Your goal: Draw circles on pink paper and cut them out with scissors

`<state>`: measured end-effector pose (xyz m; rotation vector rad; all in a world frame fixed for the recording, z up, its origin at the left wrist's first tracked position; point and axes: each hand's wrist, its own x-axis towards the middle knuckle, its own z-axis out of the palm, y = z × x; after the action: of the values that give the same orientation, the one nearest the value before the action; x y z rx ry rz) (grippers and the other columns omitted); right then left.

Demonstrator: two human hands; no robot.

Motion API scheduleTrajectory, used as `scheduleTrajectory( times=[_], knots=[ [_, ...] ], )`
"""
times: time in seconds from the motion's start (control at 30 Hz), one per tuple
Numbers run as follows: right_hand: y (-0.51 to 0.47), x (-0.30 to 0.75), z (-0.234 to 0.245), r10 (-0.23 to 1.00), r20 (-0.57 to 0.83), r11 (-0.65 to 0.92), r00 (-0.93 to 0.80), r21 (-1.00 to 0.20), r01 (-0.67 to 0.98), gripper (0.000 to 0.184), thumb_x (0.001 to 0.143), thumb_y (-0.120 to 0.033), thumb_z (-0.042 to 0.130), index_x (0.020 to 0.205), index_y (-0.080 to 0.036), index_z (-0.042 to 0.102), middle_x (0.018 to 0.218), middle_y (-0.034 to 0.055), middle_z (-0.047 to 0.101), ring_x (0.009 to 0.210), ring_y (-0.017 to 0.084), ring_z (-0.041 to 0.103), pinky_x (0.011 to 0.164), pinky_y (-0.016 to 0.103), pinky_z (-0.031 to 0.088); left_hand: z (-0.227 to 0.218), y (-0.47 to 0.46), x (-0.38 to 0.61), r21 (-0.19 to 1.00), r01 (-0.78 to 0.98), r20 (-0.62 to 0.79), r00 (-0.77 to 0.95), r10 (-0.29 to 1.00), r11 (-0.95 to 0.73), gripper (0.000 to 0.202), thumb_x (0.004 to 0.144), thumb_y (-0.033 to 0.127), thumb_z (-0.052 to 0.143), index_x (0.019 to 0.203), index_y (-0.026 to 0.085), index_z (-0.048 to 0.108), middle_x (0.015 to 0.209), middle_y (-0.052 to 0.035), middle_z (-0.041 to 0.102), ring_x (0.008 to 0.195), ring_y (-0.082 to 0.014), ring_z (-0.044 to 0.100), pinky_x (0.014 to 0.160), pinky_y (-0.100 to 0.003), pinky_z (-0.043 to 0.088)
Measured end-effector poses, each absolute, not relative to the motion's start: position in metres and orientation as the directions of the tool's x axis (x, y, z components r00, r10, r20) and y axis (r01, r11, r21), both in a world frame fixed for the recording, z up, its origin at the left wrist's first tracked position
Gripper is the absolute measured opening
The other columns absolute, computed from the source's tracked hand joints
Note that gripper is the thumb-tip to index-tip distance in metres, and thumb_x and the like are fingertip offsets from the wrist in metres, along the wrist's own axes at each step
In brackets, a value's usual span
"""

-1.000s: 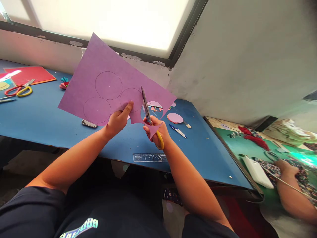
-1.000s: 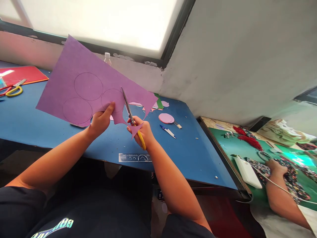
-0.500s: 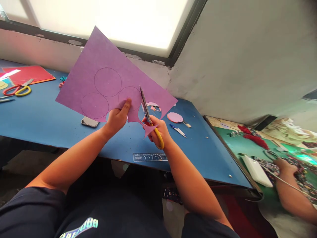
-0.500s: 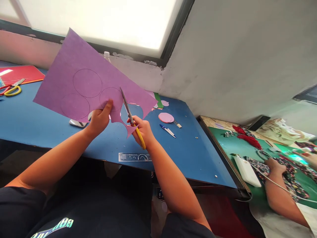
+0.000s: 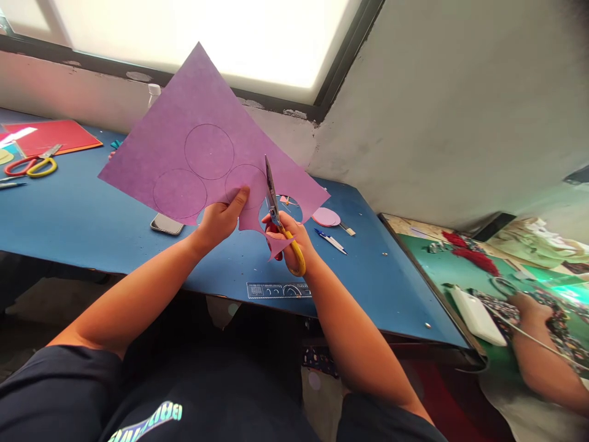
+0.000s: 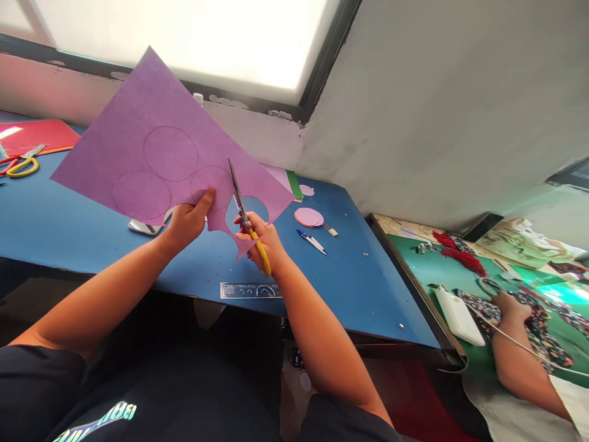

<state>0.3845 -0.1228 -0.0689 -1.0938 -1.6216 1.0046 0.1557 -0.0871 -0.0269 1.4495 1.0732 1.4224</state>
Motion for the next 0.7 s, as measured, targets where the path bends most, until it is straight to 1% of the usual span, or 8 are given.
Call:
scheduleTrajectory(
  times=[0.1,0.2,0.3,0.37,0.47,0.6,0.7],
  knots=[
    [-0.1244,0.3839,-0.0676,0.954,0.23,0.268,-0.19,-0.94,0.209,0.038,0.098,-0.061,0.085,0.12,-0.032,0.075,0.082,-0.0061,0.066,0.051,0.016,0.054,0.046,0.032,0.046,-0.0281,-0.0862,0.1552,0.955,0.025,0.296,-0.006,0.955,-0.296,0.076,0.121,0.054,0.087,0.065,0.025,0.043,0.065,0.0044,0.039,0.064,-0.0134,0.042,0.058,-0.029,0.037],
    [-0.1261,0.384,-0.0662,0.956,0.227,0.264,-0.186,-0.942,0.208,0.04,0.1,-0.066,0.085,0.119,-0.031,0.075,0.081,-0.007,0.062,0.05,0.015,0.052,0.047,0.032,0.045,-0.0298,-0.0852,0.155,0.954,0.013,0.299,-0.01,0.954,-0.299,0.077,0.12,0.057,0.088,0.064,0.026,0.045,0.064,0.0039,0.04,0.063,-0.0138,0.043,0.056,-0.029,0.036],
    [-0.1259,0.385,-0.0666,0.955,0.231,0.266,-0.184,-0.943,0.198,0.048,0.098,-0.073,0.088,0.118,-0.031,0.074,0.082,-0.0067,0.061,0.052,0.014,0.052,0.048,0.031,0.043,-0.0304,-0.0848,0.1554,0.949,-0.007,0.314,-0.012,0.949,-0.315,0.079,0.118,0.062,0.09,0.064,0.026,0.044,0.064,0.0037,0.041,0.064,-0.0137,0.043,0.056,-0.029,0.038],
    [-0.1247,0.3859,-0.0679,0.954,0.236,0.269,-0.183,-0.945,0.186,0.053,0.096,-0.075,0.09,0.117,-0.03,0.074,0.084,-0.0058,0.062,0.054,0.014,0.052,0.049,0.031,0.042,-0.0302,-0.0848,0.1556,0.946,-0.019,0.324,-0.01,0.946,-0.324,0.082,0.116,0.068,0.09,0.064,0.026,0.041,0.063,0.004,0.038,0.063,-0.0134,0.041,0.054,-0.03,0.035],
    [-0.1228,0.3865,-0.07,0.954,0.242,0.272,-0.178,-0.948,0.167,0.052,0.094,-0.072,0.092,0.116,-0.029,0.073,0.087,-0.0038,0.063,0.059,0.015,0.053,0.05,0.03,0.039,-0.0294,-0.0844,0.1552,0.939,-0.037,0.343,-0.007,0.939,-0.343,0.085,0.114,0.075,0.089,0.066,0.026,0.039,0.064,0.0046,0.035,0.063,-0.0128,0.036,0.054,-0.031,0.028],
    [-0.1226,0.3858,-0.0701,0.953,0.248,0.275,-0.175,-0.949,0.151,0.045,0.093,-0.063,0.09,0.116,-0.028,0.073,0.087,-0.0015,0.064,0.066,0.018,0.055,0.05,0.03,0.037,-0.0289,-0.0832,0.154,0.931,-0.052,0.361,0.0,0.932,-0.361,0.085,0.111,0.081,0.09,0.068,0.026,0.041,0.067,0.0046,0.035,0.064,-0.0122,0.035,0.055,-0.031,0.027],
    [-0.1238,0.3854,-0.0683,0.952,0.252,0.279,-0.175,-0.949,0.149,0.043,0.093,-0.059,0.09,0.115,-0.027,0.073,0.088,-0.0008,0.063,0.068,0.018,0.055,0.051,0.03,0.037,-0.0287,-0.0827,0.1531,0.931,-0.052,0.363,0.005,0.932,-0.363,0.088,0.109,0.083,0.091,0.067,0.026,0.039,0.066,0.0047,0.033,0.063,-0.0123,0.033,0.055,-0.032,0.024]
  ],
)
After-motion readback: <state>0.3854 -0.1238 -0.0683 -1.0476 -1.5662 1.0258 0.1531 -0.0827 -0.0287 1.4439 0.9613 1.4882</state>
